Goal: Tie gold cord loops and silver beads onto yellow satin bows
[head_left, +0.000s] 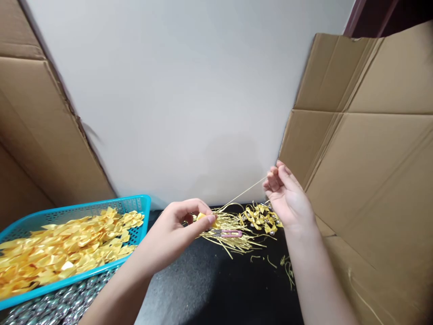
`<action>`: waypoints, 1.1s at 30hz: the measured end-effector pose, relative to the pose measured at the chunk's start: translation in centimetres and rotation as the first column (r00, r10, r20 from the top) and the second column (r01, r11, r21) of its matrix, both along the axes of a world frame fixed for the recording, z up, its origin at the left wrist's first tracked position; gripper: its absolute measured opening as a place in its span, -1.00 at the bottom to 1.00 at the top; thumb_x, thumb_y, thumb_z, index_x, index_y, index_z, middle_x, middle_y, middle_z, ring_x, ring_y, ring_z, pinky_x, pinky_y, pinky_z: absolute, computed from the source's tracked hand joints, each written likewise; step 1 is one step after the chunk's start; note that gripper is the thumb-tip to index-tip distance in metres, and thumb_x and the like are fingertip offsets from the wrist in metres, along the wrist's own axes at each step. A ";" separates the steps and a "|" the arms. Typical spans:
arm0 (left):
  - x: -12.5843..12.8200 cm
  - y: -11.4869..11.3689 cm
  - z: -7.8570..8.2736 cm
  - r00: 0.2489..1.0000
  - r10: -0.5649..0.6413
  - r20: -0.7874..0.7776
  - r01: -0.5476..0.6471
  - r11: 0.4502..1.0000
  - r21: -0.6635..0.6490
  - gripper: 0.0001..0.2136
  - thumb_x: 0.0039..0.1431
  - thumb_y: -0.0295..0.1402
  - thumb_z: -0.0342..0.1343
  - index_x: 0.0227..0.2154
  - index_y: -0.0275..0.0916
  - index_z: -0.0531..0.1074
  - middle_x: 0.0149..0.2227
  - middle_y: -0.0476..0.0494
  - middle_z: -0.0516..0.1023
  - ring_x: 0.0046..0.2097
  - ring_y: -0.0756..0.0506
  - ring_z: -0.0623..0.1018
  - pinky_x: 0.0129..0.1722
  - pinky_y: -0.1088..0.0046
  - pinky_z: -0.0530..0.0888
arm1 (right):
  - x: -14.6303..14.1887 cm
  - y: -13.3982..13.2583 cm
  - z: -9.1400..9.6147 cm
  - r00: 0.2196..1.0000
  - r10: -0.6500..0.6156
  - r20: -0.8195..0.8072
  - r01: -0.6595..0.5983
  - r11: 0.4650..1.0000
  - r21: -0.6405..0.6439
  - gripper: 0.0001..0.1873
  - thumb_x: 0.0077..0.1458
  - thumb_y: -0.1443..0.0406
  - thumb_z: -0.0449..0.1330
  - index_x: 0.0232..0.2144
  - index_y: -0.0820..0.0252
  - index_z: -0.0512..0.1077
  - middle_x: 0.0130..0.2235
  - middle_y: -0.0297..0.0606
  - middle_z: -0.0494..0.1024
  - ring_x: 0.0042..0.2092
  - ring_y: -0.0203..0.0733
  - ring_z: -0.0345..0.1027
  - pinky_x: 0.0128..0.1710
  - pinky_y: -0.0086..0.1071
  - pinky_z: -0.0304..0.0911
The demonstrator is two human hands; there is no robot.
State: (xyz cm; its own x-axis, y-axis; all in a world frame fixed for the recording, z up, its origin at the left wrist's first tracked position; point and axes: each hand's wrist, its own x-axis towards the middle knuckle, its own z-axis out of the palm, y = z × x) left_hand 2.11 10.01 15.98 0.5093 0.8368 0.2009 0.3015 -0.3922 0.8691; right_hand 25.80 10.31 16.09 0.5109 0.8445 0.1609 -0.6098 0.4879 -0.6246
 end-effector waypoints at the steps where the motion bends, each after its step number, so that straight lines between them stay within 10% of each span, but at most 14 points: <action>1: 0.0 0.0 0.0 1.000 -0.005 0.006 0.006 1.000 -0.013 -0.70 0.19 -0.11 0.09 -0.50 -0.23 0.42 -0.43 -0.02 0.42 -0.39 -0.03 0.30 -0.40 0.43 0.23 | 0.1 0.1 0.0 1.000 -0.004 -0.006 0.004 1.000 -0.001 -0.84 -0.12 0.33 0.44 -0.41 0.12 0.56 -0.48 -0.48 0.64 -0.47 -0.42 0.53 -0.43 -0.56 0.39; 33: 0.4 0.5 -0.5 0.981 -0.119 0.154 0.147 0.972 -0.184 -0.83 0.08 -0.26 0.22 -0.41 -0.24 0.41 -0.48 0.02 0.40 -0.46 0.04 0.34 -0.46 0.52 0.26 | 2.1 -0.3 0.2 0.984 -0.171 0.044 0.168 0.984 0.051 -0.82 -0.13 0.30 0.46 -0.43 0.10 0.53 -0.48 -0.51 0.60 -0.46 -0.45 0.49 -0.38 -0.53 0.36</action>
State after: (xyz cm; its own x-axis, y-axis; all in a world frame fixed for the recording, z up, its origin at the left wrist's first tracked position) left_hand 2.51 10.55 15.44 0.5967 0.7935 0.1197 0.1274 -0.2410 0.9621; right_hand 27.94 10.04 16.33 0.6365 0.7373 0.2265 -0.4853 0.6111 -0.6253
